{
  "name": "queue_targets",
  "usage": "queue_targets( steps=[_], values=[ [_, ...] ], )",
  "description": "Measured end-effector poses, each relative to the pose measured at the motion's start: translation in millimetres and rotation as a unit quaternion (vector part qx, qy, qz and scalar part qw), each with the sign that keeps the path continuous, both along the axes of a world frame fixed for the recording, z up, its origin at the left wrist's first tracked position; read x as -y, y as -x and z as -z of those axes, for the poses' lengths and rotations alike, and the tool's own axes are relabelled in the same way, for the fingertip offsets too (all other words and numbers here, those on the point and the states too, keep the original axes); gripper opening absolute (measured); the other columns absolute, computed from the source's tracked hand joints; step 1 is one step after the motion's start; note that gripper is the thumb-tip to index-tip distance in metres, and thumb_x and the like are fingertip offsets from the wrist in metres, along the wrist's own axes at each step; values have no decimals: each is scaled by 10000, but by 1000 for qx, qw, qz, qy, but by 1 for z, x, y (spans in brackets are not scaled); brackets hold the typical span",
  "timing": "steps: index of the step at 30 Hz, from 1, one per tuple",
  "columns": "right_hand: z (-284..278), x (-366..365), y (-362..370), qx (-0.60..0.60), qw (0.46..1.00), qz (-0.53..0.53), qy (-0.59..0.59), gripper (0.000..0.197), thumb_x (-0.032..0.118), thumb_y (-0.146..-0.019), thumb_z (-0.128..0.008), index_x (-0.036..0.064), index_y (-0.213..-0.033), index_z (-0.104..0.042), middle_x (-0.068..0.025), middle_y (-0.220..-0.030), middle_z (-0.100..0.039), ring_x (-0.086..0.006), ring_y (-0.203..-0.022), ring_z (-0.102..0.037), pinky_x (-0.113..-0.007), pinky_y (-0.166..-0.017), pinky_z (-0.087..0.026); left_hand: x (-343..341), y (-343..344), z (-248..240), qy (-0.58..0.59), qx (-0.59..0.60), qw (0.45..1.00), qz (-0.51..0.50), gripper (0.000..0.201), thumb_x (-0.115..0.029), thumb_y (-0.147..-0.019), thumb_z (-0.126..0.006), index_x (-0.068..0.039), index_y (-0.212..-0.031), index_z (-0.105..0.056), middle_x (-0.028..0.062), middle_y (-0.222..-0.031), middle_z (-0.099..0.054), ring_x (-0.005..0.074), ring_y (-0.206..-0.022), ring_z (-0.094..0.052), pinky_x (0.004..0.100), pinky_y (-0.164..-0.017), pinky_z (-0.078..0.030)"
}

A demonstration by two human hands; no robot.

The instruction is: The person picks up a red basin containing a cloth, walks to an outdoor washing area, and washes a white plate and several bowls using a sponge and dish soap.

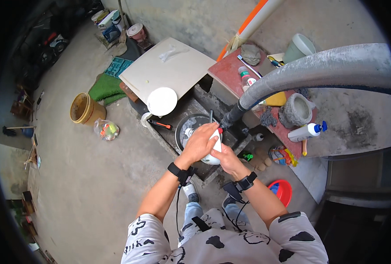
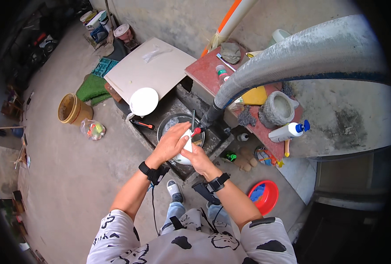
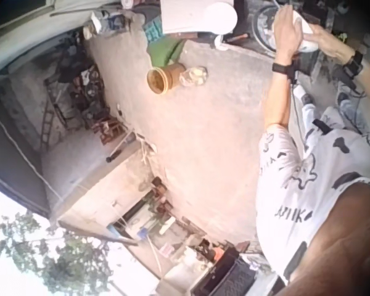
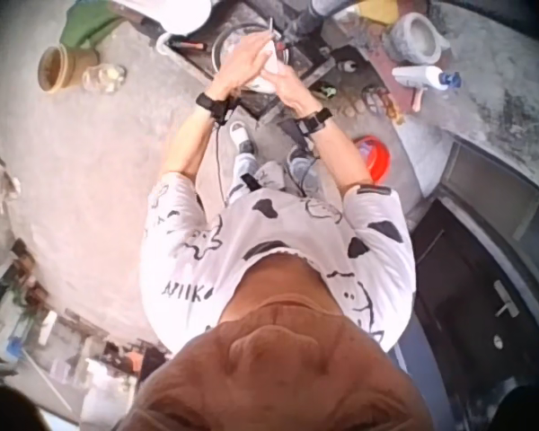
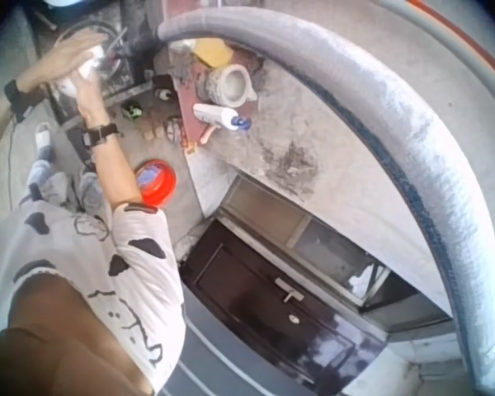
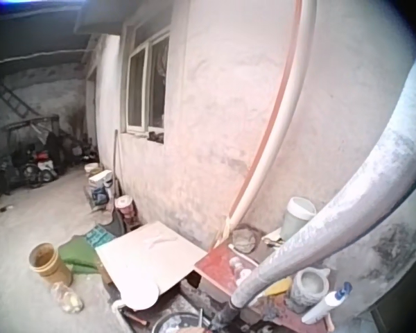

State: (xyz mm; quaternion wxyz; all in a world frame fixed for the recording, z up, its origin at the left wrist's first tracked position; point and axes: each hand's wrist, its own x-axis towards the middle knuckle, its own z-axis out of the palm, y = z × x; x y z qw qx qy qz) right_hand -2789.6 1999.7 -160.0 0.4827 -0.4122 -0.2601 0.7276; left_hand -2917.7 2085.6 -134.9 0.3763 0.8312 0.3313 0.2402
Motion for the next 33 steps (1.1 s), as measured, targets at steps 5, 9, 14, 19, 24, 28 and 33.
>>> queue_targets(
  steps=[5, 9, 14, 19, 24, 28, 33],
  values=[
    [14, 11, -13, -80, 994, 66, -27, 329, 0, -867, -425, 1, -1196, -448, -94, -1167, -513, -163, -1094, -484, -289, -926, -396, 68, -15, 4, -77, 72, 994, -18, 366, -187, -841, -440, -74, -1173, -542, 80, -1269, -480, 304, -1229, -373, 505, -1002, -240],
    [6, 24, -24, -2, 997, 10, -73, 353, 0, -869, -427, -5, -1221, -429, -93, -1206, -492, -159, -1107, -473, -286, -942, -378, 61, -25, -10, -148, 11, 989, 18, 367, -191, -837, -453, -95, -1177, -550, 72, -1262, -489, 288, -1221, -385, 513, -963, -284],
    [-15, 34, -38, 49, 995, -39, -72, 391, 93, -876, -510, -13, -1240, -412, -55, -1196, -493, -137, -1092, -468, -284, -933, -368, 5, -19, 7, 152, 46, 987, -31, 406, -289, -918, -415, -57, -1245, -473, 134, -1262, -473, 285, -1133, -471, 325, -954, -365],
    [-28, 41, -28, -123, 991, 12, -55, 448, 98, -859, -555, -18, -1257, -387, -66, -1198, -504, -154, -1096, -481, -305, -948, -369, 23, 2, 28, 661, 349, 664, -28, 610, -515, -916, -287, -57, -1310, -370, 128, -1276, -459, 249, -1135, -485, 355, -948, -398],
    [-12, 32, 0, 225, 954, -58, -188, 275, 116, -883, -488, 2, -1131, -525, -105, -1033, -609, -225, -962, -584, -340, -836, -447, 57, 10, 41, 742, 497, 449, 9, 653, -550, -880, -319, -26, -1261, -398, 184, -1226, -487, 309, -1063, -533, 404, -831, -490],
    [-13, 16, 9, 454, 823, -119, -319, 273, 99, -833, -504, 14, -1091, -529, -215, -933, -591, -380, -866, -566, -398, -748, -459, 60, 28, 36, 740, 520, 415, -100, 671, -561, -874, -319, -22, -1268, -388, 185, -1241, -475, 328, -1028, -542, 412, -817, -484],
    [-7, 5, 26, 529, 737, -141, -396, 221, 102, -791, -526, 23, -996, -549, -177, -872, -602, -337, -823, -588, -418, -700, -458, 60, 55, 22, 728, 509, 447, -103, 817, -683, -812, -303, -50, -1329, -298, 200, -1288, -415, 345, -1050, -531, 466, -824, -475]
  ],
)
